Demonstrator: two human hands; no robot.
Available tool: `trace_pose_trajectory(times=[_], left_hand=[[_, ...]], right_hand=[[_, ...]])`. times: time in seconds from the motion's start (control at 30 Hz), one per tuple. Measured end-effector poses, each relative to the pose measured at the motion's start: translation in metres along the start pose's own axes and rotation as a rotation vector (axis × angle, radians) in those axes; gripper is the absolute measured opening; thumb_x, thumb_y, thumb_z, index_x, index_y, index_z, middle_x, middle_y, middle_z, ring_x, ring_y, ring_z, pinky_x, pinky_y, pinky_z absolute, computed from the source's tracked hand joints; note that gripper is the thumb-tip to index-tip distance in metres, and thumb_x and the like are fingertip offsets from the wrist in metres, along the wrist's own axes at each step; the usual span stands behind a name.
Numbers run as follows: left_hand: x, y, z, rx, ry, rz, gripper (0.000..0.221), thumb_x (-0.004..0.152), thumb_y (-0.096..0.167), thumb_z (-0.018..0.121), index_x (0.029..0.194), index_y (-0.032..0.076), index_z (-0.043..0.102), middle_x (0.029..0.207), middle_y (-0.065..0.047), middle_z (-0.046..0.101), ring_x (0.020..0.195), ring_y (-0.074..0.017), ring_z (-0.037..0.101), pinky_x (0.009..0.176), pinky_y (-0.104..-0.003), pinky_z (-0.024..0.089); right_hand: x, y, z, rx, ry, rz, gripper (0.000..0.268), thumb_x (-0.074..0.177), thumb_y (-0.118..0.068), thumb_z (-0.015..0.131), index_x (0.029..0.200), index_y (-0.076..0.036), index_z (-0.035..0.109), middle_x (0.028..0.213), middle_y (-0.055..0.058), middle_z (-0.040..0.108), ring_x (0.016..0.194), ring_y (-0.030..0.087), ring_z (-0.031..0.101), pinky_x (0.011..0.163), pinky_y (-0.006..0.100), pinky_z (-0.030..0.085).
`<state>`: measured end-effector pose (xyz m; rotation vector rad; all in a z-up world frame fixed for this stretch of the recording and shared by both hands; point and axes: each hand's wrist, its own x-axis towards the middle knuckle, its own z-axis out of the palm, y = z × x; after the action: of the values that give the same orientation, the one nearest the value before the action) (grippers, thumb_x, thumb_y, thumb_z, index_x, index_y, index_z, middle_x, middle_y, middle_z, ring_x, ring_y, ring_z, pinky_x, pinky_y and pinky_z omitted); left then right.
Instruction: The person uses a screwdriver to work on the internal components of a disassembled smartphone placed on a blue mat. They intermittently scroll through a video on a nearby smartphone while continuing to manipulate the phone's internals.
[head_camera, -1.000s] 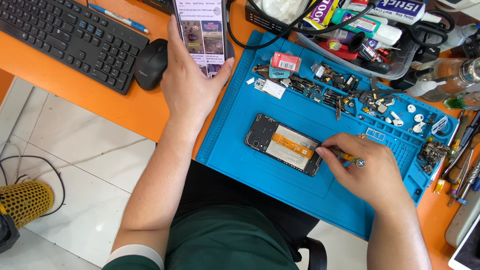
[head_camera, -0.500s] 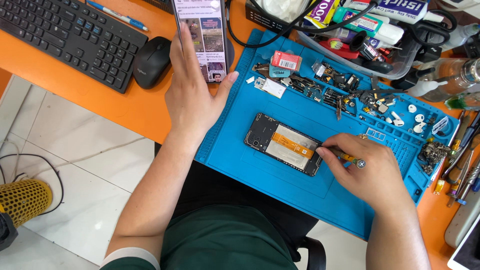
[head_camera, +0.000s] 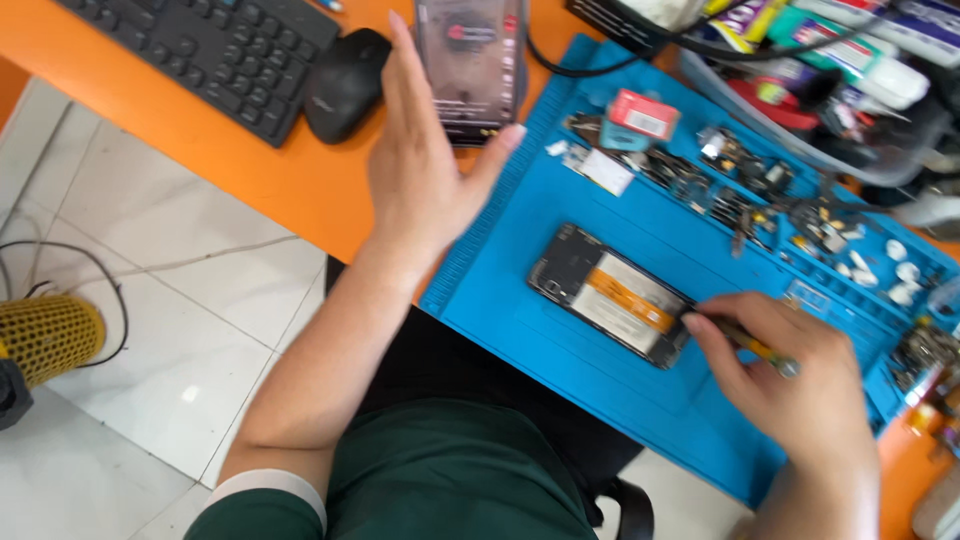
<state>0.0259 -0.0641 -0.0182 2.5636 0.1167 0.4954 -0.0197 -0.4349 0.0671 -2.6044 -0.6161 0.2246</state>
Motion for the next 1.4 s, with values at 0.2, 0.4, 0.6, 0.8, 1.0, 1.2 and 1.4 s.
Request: trace_pose_trajectory(times=[0.2,0.4,0.6,0.8,1.0,1.2,1.4], left_hand=[[-0.012,0.015,0.009,-0.091,-0.030,-0.011,0.126,0.116,0.076,0.066,0.177,0.019,-0.028,0.189,-0.019,-0.020,0.183,-0.0463,0.007,0.134,-0.051,0.062],[-0.013,0.020,0.002,-0.048,0.057,0.093,0.106,0.123,0.073,0.067,0.185,0.021,-0.001,0.193,-0.015,-0.003,0.188,-0.0415,0.016,0.160,-0.060,0.042],[-0.020,0.025,0.001,-0.018,0.104,0.091,0.095,0.124,0.071,0.066,0.185,0.028,0.008,0.194,-0.015,0.000,0.190,-0.0431,0.012,0.160,-0.080,0.033],[-0.020,0.030,0.015,-0.153,0.111,0.306,0.070,0.109,0.069,0.075,0.161,0.032,0.047,0.175,-0.010,0.030,0.169,-0.0300,0.038,0.148,-0.072,0.025],[-0.011,0.047,-0.001,-0.213,0.071,0.818,0.023,0.113,0.037,0.067,0.122,0.016,0.071,0.138,-0.012,0.065,0.122,-0.0246,0.074,0.106,-0.047,0.052],[-0.004,0.052,-0.009,-0.187,0.070,0.828,0.025,0.111,0.038,0.065,0.103,0.014,0.070,0.110,-0.005,0.071,0.099,-0.0231,0.070,0.087,-0.038,0.051],[-0.008,0.049,-0.001,-0.220,-0.022,0.866,0.033,0.112,0.037,0.066,0.092,0.011,0.069,0.091,-0.006,0.066,0.085,-0.0242,0.060,0.074,-0.039,0.047]], right_hand=[[-0.006,0.010,0.011,-0.090,-0.021,0.115,0.017,0.101,-0.029,0.080,0.110,-0.014,0.081,0.099,0.002,0.081,0.089,0.019,0.076,0.076,0.036,0.057],[0.000,0.010,0.012,-0.004,-0.101,0.283,0.019,0.100,-0.022,0.079,0.109,-0.006,0.084,0.102,0.011,0.082,0.089,0.023,0.077,0.076,0.037,0.062],[0.002,0.013,0.014,0.060,-0.069,0.269,0.017,0.099,-0.017,0.080,0.104,0.000,0.082,0.099,0.014,0.080,0.084,0.025,0.076,0.073,0.036,0.061],[0.002,0.014,0.017,0.078,-0.036,0.277,0.016,0.101,-0.015,0.081,0.103,0.001,0.082,0.098,0.015,0.079,0.082,0.024,0.074,0.072,0.035,0.060],[0.002,0.015,0.017,0.100,-0.027,0.280,0.015,0.101,-0.015,0.080,0.101,0.000,0.081,0.096,0.013,0.078,0.080,0.024,0.073,0.071,0.035,0.059],[0.003,0.015,0.015,0.091,-0.038,0.230,0.016,0.100,-0.017,0.079,0.102,-0.001,0.081,0.094,0.012,0.079,0.081,0.022,0.075,0.072,0.035,0.058],[0.011,0.000,0.011,0.155,-0.001,0.186,0.013,0.101,-0.010,0.079,0.094,0.001,0.076,0.093,0.015,0.074,0.080,0.024,0.070,0.068,0.034,0.055]])
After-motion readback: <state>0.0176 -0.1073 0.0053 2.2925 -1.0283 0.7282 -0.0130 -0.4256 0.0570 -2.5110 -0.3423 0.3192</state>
